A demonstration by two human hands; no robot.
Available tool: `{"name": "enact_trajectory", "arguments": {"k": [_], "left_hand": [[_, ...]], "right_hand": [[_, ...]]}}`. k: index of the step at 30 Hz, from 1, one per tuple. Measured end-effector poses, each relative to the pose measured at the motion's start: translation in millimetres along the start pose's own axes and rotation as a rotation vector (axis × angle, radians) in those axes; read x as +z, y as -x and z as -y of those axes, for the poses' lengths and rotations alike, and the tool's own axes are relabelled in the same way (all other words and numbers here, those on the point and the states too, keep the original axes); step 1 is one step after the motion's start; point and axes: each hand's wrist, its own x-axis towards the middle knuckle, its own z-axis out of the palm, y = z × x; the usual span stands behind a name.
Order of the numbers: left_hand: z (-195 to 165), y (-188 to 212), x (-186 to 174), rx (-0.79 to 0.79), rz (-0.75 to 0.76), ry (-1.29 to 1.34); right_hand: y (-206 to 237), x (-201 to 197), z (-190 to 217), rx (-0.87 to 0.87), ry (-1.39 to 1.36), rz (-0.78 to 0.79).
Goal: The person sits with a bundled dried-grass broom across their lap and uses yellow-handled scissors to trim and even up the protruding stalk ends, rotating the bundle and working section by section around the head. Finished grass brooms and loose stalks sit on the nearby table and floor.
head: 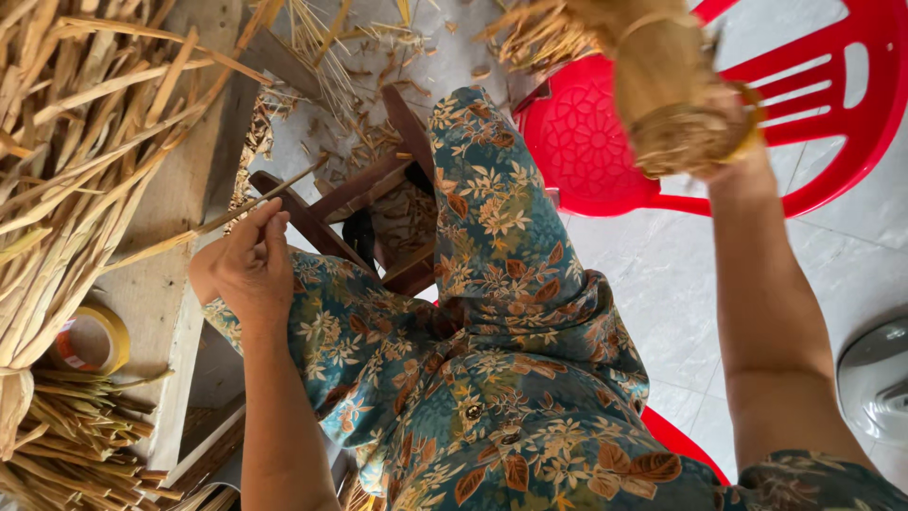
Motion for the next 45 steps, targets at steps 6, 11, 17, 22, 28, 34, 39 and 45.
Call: {"name": "enact_trajectory", "arguments": {"k": [6, 11, 17, 22, 28, 34, 39, 45], "left_hand": [[-22.6, 9.1, 7.3, -0.116, 0.195, 0.627], [-67.3, 16.9, 26.8, -0.179, 0.801, 1.255], [-75.8, 28.5, 34.7, -0.592, 0.811, 1.747], [-25.9, 25.5, -25.0, -0.638, 0.664, 1.666], [8.5, 37.9, -92.4, -0.601, 0.515, 1.535], [14.8, 71.3, -134.7, -0.513, 1.184, 1.092], [6.6, 104.1, -163.3, -0.556, 1.079, 0.801], [-15.0, 105.7, -173.5, -0.574, 1.15, 0.673]], "right_hand": [[88.8, 32.8, 6.7, -0.309, -0.281, -0.12], [149.1, 121.5, -54.1, -0.361, -0.239, 0.001], [176.5, 211.9, -100.2, -0.247, 0.032, 0.326], [166.6, 192.0, -90.8, -0.085, 0.12, 0.31], [144.7, 193.7, -69.4, 0.278, 0.261, 0.527], [83.7, 231.6, -42.9, 0.397, -0.358, 0.115], [81.8, 203.8, -35.6, -0.039, 0.281, 0.318], [136.3, 179.6, -26.9, 0.018, 0.956, 0.202]]}}
